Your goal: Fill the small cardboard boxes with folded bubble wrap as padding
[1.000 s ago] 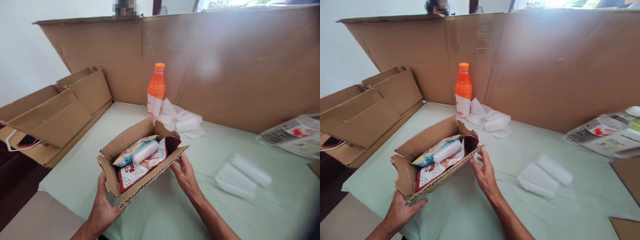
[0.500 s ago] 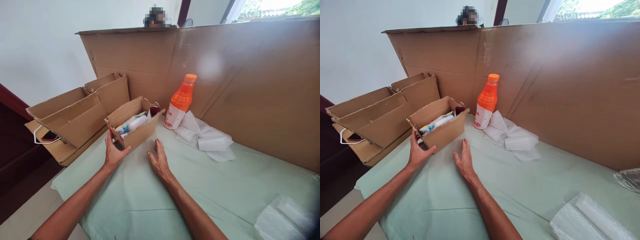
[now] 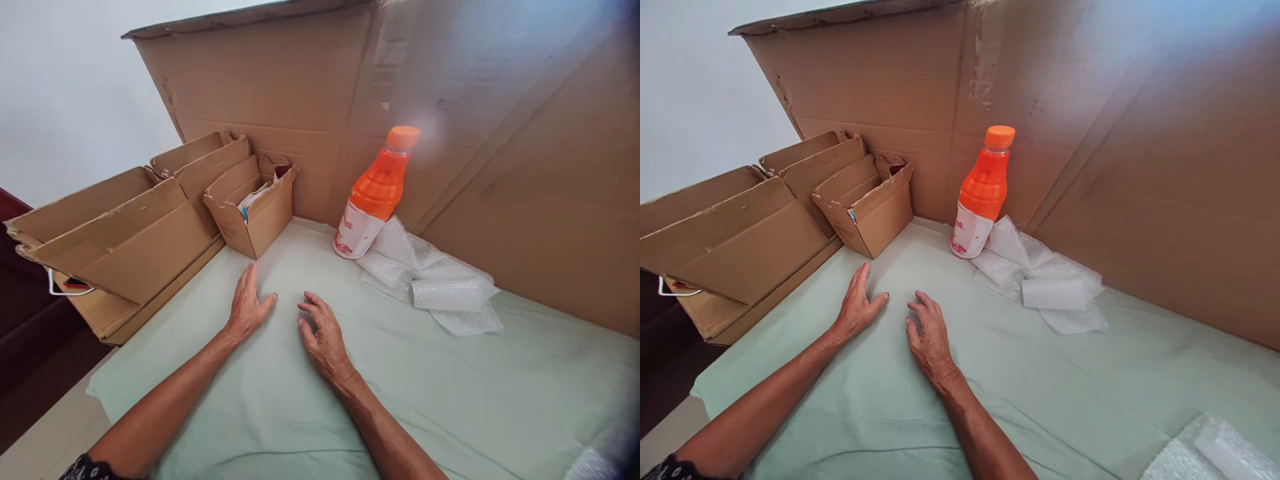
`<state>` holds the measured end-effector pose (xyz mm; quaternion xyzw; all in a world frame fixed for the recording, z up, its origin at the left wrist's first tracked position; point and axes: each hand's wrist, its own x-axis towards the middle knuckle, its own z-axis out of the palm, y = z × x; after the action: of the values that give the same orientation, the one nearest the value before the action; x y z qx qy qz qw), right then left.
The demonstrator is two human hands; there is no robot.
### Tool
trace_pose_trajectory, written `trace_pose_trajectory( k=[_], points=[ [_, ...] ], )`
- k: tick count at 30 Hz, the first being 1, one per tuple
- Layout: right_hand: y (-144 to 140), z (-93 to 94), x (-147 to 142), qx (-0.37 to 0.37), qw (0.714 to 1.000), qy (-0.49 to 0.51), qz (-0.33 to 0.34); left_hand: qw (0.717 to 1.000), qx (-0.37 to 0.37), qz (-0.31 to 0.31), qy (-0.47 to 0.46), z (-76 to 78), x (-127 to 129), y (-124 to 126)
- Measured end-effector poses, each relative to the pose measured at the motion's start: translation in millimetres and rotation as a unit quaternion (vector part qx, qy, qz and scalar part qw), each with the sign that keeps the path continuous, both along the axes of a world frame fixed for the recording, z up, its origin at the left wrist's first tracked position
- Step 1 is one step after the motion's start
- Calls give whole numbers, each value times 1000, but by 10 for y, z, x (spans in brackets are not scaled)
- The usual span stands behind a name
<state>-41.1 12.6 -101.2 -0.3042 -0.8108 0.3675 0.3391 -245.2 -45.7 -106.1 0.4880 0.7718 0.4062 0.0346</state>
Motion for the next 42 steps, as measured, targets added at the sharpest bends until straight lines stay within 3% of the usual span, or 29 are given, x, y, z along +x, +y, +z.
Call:
trace_pose_trajectory(
  k=[3, 8, 12, 15, 17, 19, 22, 24, 27, 29, 32, 36, 37, 39, 40, 42],
  points=[
    [31, 12, -15, 10, 1000, -2, 5, 996, -32, -40, 70, 6, 27, -46],
    [-48, 80, -96, 27, 999, -46, 10, 991, -45, -59, 112, 65, -16, -41],
    [-170, 95, -145, 106, 978, -162, 72, 982, -82, -75, 153, 70, -70, -83],
    [-290, 180, 99, 178, 951, -224, 119, 972, -115, -91, 185, 85, -94, -71],
    [-464, 325, 519, 203, 942, -239, 121, 970, -124, -77, 196, 109, -66, -86],
    [-690, 494, 1152, 197, 949, -238, 65, 965, -139, -62, 212, 138, 4, -123],
    [-960, 641, 2320, 141, 955, -244, -95, 951, -183, -65, 240, 173, 220, -201],
    [-1011, 627, 3036, 101, 926, -298, -209, 945, -195, -76, 250, 175, 460, -261],
    [-844, 559, 3686, 26, 885, -313, -343, 943, -170, -124, 260, 139, 938, -354],
    [-588, 597, 3759, 1, 876, -260, -406, 934, -139, -191, 269, 102, 1262, -418],
    [-100, 811, 3451, 2, 868, -215, -448, 914, -91, -284, 275, 61, 1596, -509],
    [335, 1089, 2895, 30, 886, -219, -408, 911, -57, -312, 263, 31, 1651, -534],
    [326, 1143, 2823, 64, 903, -221, -362, 911, -54, -316, 258, 22, 1625, -518],
    [112, 1269, 2817, 143, 912, -228, -310, 912, -48, -325, 246, 4, 1577, -488],
    [-82, 1345, 2898, 182, 904, -238, -306, 913, -42, -328, 240, -1, 1564, -480],
    [-568, 1507, 3256, 242, 856, -278, -361, 915, -27, -329, 230, -5, 1567, -480]
  ],
)
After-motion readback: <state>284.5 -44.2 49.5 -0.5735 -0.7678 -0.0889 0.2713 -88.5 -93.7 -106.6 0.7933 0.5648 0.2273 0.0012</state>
